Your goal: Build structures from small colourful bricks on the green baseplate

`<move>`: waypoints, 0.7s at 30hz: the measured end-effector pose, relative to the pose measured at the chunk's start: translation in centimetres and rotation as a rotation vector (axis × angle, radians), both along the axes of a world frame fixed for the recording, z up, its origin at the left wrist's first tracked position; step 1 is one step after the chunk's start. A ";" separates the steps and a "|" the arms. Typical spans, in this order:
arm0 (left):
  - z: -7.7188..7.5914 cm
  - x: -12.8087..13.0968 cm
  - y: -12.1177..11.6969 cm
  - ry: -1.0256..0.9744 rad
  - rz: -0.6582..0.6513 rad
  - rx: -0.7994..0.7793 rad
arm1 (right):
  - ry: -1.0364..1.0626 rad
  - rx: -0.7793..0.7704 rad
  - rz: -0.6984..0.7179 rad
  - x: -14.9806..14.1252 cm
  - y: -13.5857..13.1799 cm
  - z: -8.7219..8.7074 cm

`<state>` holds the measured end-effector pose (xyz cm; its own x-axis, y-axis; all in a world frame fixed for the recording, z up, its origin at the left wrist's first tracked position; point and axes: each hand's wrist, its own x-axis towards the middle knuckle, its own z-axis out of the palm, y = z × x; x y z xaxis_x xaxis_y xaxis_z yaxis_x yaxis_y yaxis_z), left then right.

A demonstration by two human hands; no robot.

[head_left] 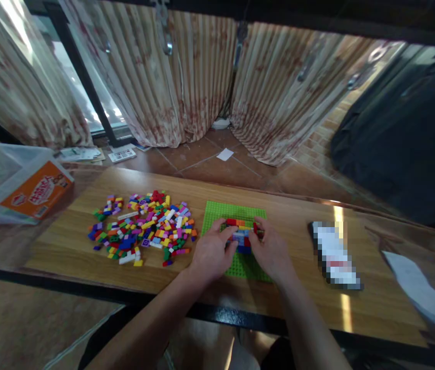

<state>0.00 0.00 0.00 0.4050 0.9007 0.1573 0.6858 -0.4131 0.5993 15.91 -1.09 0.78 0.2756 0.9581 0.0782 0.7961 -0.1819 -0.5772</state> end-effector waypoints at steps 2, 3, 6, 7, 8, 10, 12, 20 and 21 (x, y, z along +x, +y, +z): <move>0.1 0.0 0.0 0.020 -0.001 0.003 | -0.005 0.007 -0.005 -0.1 0.0 -0.1; 0.1 0.1 0.0 0.026 -0.002 0.004 | -0.005 0.007 -0.006 -0.1 0.1 -0.1; 0.1 0.1 0.0 0.033 0.003 0.003 | 0.000 0.002 -0.010 -0.2 0.1 0.0; 0.1 0.1 0.0 0.035 0.005 0.001 | 0.000 -0.003 -0.014 -0.2 0.1 0.1; 0.1 0.1 0.0 0.037 0.006 -0.003 | 0.001 -0.012 -0.017 -0.2 0.1 0.1; 0.2 0.2 0.0 0.041 0.006 -0.010 | 0.011 -0.031 -0.023 -0.2 0.2 0.3; 0.2 0.2 0.0 0.041 0.002 -0.013 | 0.033 -0.043 -0.027 -0.2 0.3 0.3; 0.1 0.1 0.0 0.034 0.002 0.005 | 0.086 -0.037 -0.092 -0.8 0.8 0.1; 0.1 0.1 0.0 0.036 -0.001 0.008 | 0.080 -0.033 -0.096 -0.9 0.9 0.1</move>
